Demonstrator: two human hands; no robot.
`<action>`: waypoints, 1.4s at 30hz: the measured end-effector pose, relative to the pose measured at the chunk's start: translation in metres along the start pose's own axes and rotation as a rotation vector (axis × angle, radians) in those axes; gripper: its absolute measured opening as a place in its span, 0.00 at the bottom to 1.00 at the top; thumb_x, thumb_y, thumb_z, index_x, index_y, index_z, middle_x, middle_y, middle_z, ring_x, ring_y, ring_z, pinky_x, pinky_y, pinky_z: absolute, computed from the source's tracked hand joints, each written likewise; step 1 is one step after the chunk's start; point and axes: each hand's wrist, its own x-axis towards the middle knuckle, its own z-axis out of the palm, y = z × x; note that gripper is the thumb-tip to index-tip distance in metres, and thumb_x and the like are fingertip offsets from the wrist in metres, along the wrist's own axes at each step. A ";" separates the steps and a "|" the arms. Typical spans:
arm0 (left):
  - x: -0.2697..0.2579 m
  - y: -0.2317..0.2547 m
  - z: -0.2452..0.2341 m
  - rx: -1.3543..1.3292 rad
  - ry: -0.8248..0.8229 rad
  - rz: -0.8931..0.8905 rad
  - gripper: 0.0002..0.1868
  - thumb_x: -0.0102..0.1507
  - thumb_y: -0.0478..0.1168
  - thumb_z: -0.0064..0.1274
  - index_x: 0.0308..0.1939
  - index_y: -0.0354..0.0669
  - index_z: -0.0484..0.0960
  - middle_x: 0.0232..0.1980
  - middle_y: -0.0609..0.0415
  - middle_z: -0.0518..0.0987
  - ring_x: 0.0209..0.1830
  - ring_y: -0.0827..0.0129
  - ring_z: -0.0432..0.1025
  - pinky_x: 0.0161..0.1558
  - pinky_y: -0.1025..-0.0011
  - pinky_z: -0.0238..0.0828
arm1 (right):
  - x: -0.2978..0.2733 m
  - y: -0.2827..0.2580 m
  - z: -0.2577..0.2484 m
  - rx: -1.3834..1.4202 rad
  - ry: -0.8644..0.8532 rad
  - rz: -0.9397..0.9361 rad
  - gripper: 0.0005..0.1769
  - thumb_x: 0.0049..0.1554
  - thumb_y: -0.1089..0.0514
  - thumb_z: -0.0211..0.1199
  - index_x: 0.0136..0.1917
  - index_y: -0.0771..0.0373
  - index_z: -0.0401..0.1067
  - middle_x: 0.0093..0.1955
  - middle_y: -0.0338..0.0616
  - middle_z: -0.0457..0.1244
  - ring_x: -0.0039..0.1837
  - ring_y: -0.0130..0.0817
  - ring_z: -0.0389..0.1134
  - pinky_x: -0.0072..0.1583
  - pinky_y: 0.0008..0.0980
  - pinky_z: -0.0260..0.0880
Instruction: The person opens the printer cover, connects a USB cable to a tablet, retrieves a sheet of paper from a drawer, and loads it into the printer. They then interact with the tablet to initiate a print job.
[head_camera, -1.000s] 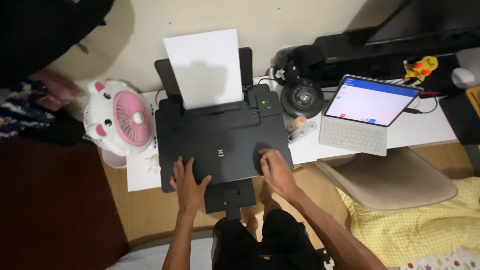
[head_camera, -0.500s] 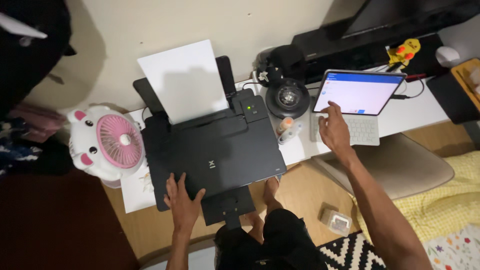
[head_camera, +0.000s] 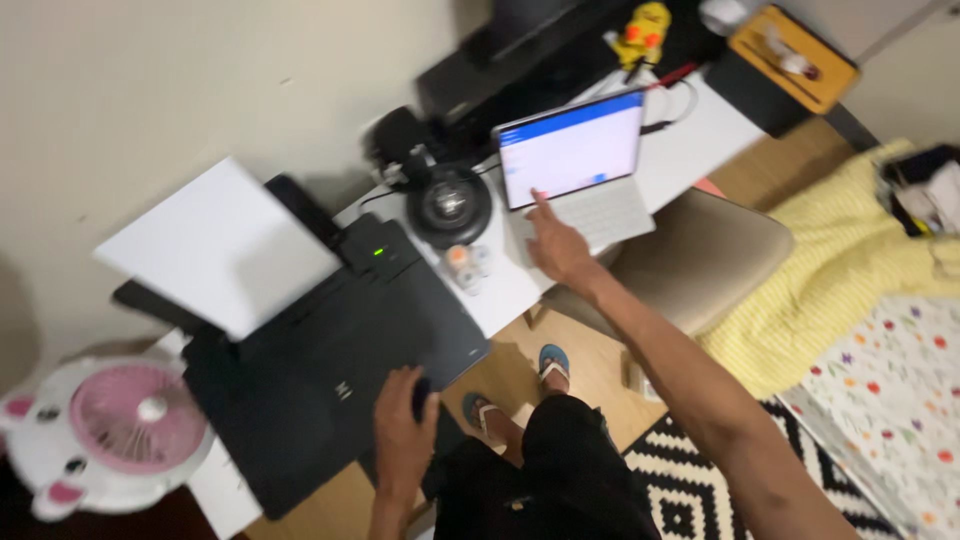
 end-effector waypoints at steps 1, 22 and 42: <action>0.005 0.014 0.009 -0.019 -0.013 0.038 0.23 0.62 0.40 0.58 0.59 0.36 0.78 0.66 0.37 0.75 0.70 0.42 0.64 0.70 0.53 0.57 | 0.000 -0.001 -0.006 0.008 -0.014 0.024 0.29 0.57 0.59 0.60 0.70 0.63 0.59 0.86 0.47 0.37 0.61 0.63 0.67 0.61 0.59 0.65; 0.053 0.153 0.071 -0.204 -0.143 0.015 0.20 0.59 0.30 0.57 0.56 0.34 0.80 0.55 0.37 0.80 0.58 0.42 0.73 0.60 0.56 0.68 | 0.047 -0.003 -0.051 0.014 -0.156 -0.065 0.19 0.60 0.61 0.53 0.64 0.64 0.60 0.88 0.40 0.31 0.52 0.59 0.71 0.53 0.59 0.69; 0.022 0.121 0.090 0.063 0.213 -0.082 0.20 0.60 0.34 0.56 0.57 0.39 0.81 0.67 0.38 0.73 0.71 0.43 0.64 0.68 0.55 0.60 | -0.040 0.053 -0.073 0.151 -0.165 -0.086 0.18 0.60 0.56 0.54 0.62 0.64 0.62 0.87 0.42 0.37 0.60 0.57 0.68 0.57 0.55 0.69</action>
